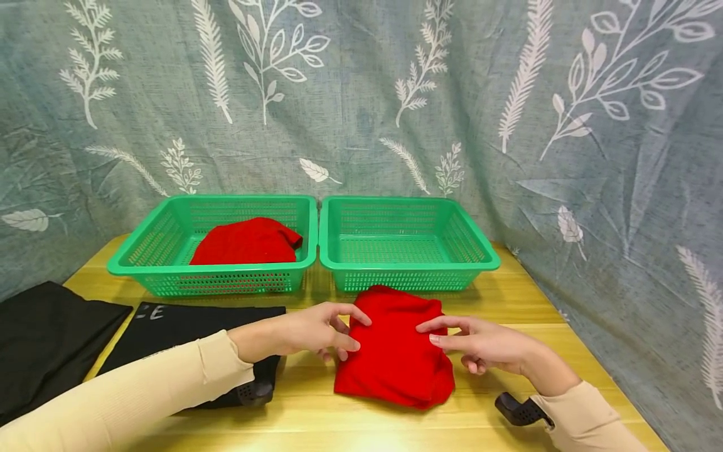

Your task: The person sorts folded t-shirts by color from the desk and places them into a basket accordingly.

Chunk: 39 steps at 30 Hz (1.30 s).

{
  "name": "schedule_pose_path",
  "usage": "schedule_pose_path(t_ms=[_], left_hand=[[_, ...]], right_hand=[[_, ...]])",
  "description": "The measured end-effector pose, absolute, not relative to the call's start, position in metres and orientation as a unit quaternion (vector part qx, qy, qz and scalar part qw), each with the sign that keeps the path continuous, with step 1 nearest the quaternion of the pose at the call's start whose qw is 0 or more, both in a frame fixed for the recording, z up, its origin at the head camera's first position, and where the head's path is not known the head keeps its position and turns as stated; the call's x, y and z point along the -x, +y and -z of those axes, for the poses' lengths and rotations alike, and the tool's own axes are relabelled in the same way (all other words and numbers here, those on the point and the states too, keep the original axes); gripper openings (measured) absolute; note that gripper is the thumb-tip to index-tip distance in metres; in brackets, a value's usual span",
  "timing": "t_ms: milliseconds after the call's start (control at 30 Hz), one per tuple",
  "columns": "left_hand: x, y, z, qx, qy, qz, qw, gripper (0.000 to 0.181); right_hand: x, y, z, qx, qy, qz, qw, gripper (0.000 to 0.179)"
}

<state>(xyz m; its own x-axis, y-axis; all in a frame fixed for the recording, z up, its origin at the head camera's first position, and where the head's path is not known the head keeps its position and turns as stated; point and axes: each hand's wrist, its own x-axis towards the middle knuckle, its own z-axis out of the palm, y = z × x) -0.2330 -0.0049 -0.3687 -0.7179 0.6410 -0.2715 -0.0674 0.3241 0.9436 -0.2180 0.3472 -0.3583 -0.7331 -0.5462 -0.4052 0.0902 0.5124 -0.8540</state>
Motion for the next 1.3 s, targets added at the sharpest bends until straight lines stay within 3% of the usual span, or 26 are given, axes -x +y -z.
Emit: schedule_pose_path(t_ms=[533,1300], left_hand=[[0.229,-0.004,0.382,-0.175,0.779,-0.534,0.278,0.032],[0.237,-0.003,0.373,-0.186,0.769,-0.542,0.284,0.029]], right_hand=[[0.224,0.326,0.376,0.159,0.739,0.548,0.358,0.047],[0.229,0.313,0.385,0.188,0.703,0.578,0.370,0.039]])
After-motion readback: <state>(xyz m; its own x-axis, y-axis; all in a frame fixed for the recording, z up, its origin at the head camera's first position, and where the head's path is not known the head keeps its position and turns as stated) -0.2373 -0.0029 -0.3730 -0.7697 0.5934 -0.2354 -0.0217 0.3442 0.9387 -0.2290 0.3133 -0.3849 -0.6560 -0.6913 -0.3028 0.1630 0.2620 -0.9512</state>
